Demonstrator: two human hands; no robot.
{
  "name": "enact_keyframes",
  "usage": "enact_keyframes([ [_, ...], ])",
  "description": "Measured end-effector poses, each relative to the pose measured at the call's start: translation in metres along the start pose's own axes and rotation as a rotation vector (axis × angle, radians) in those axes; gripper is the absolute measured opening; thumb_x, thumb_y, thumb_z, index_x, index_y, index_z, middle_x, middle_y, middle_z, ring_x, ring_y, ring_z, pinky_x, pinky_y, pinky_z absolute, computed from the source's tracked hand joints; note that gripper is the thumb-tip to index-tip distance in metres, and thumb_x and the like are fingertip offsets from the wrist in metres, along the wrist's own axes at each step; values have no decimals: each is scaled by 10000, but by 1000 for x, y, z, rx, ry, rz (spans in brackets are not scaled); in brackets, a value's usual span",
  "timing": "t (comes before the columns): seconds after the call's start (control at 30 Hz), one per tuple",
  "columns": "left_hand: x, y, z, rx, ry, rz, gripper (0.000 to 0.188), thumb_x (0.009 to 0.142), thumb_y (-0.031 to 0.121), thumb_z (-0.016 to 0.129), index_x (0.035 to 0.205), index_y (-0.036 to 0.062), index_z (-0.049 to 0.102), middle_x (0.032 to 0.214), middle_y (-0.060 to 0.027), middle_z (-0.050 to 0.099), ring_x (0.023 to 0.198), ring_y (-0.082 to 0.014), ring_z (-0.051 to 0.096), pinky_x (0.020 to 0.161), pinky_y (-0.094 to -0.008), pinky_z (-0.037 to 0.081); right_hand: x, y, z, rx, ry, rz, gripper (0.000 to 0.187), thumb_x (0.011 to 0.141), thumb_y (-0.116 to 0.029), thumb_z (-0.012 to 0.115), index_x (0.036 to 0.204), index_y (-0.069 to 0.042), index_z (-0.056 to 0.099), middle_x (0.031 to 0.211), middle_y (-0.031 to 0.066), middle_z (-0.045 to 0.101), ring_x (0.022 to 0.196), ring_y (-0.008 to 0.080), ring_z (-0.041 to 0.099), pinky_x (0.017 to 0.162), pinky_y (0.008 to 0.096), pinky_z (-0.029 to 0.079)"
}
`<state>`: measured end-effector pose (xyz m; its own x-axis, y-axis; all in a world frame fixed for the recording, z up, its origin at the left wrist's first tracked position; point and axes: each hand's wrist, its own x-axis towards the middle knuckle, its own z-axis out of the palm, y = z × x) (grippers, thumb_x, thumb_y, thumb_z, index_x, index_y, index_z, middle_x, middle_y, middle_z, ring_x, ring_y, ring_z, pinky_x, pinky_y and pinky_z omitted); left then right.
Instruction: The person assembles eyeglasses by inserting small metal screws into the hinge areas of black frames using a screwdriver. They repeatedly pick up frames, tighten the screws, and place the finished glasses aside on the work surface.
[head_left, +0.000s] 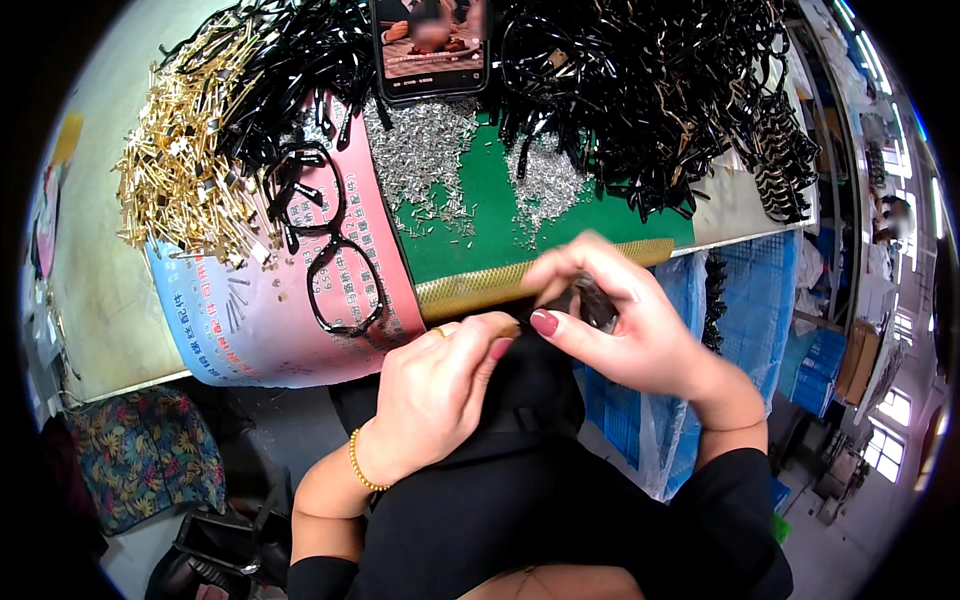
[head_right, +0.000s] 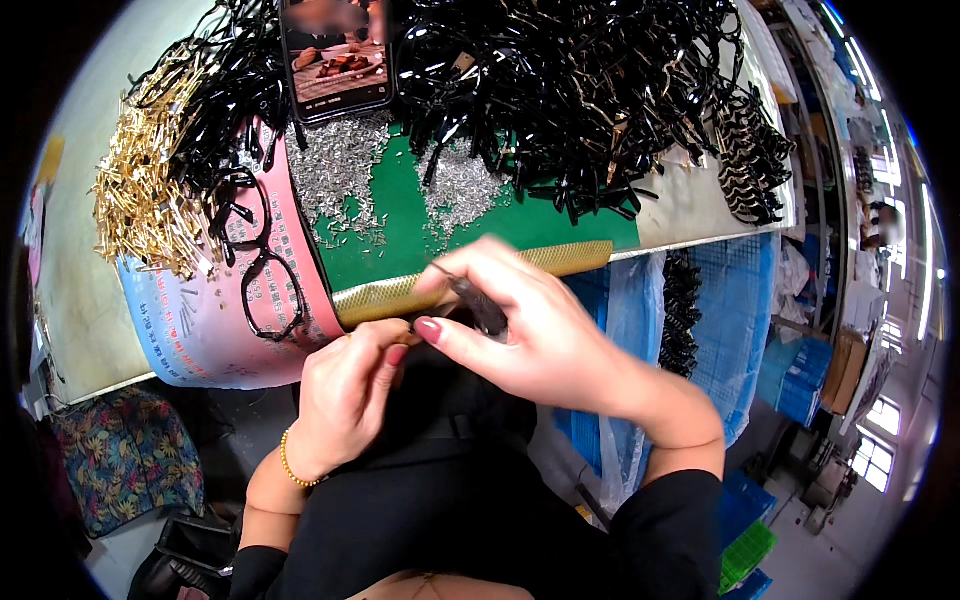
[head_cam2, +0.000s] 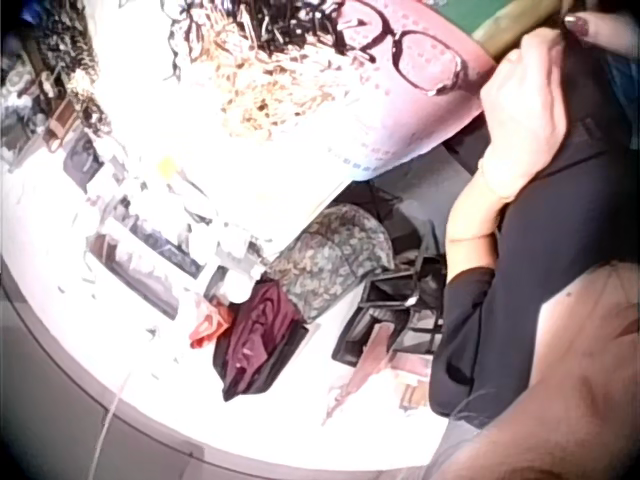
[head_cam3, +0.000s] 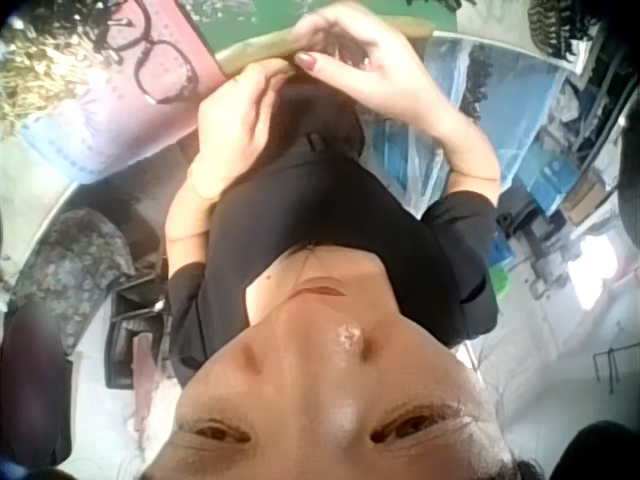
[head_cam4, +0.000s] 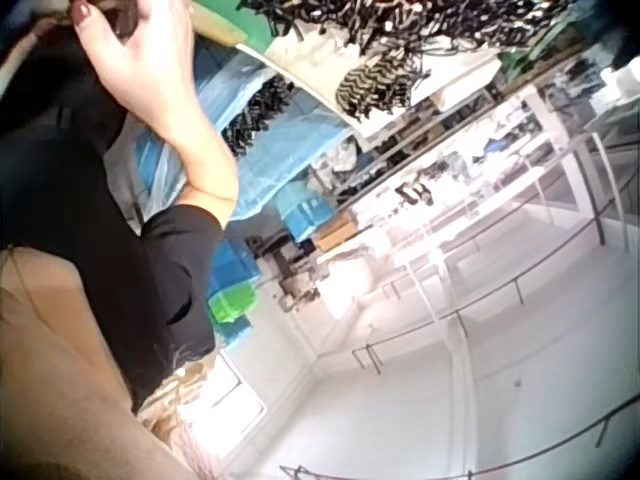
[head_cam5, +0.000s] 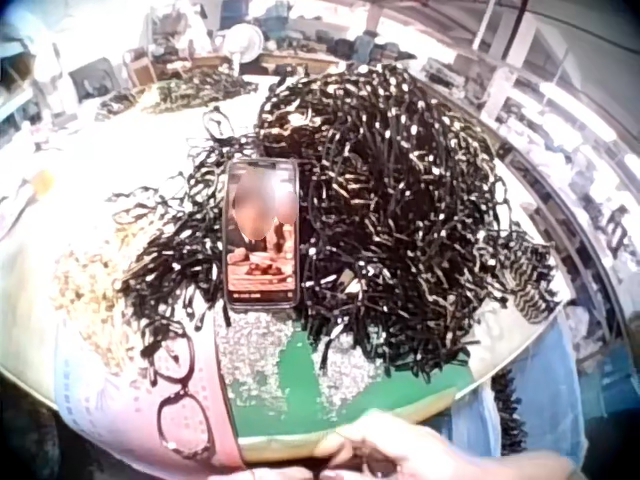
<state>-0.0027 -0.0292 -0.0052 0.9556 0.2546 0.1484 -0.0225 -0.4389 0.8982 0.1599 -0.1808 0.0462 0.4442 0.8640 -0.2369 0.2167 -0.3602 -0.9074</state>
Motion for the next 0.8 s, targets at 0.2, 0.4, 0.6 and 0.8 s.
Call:
enact_keyframes([
  [0.2, -9, -2, -3, -238, 195, -272, 166, 1074, 51, 488, 1190, -31, 574, 1022, -106, 713, 641, -116, 610, 615, -260, 512, 10, -7, -16, -859, -109, -94, 330, 936, -139, 659, 1253, -125, 569, 973, 128, 538, 812, 294, 677, 630, 400, 549],
  [0.4, -2, -8, 0, -428, 202, -360, 156, 1115, 138, 395, 1178, 15, 466, 1426, -229, 562, 670, -64, 592, 530, -184, 506, 28, -6, -2, -917, -111, -165, 515, 902, -89, 628, 1403, -200, 576, 953, 163, 540, 708, 294, 682, 537, 384, 554],
  [0.6, -1, -10, -7, -497, 197, -324, 165, 1111, 130, 400, 1174, -9, 464, 1406, -244, 572, 665, -74, 616, 545, -200, 531, 34, -7, 1, -921, -105, -169, 509, 891, -70, 622, 1384, -191, 585, 940, 176, 533, 699, 303, 687, 541, 389, 553],
  [0.8, 0, -5, -6, -527, 309, -351, 168, 1095, 90, 437, 1186, -45, 481, 1350, -211, 625, 649, -81, 627, 563, -217, 542, 36, -7, 1, -911, -115, -191, 490, 887, -75, 626, 1362, -193, 596, 931, 172, 532, 692, 299, 686, 539, 390, 549],
])
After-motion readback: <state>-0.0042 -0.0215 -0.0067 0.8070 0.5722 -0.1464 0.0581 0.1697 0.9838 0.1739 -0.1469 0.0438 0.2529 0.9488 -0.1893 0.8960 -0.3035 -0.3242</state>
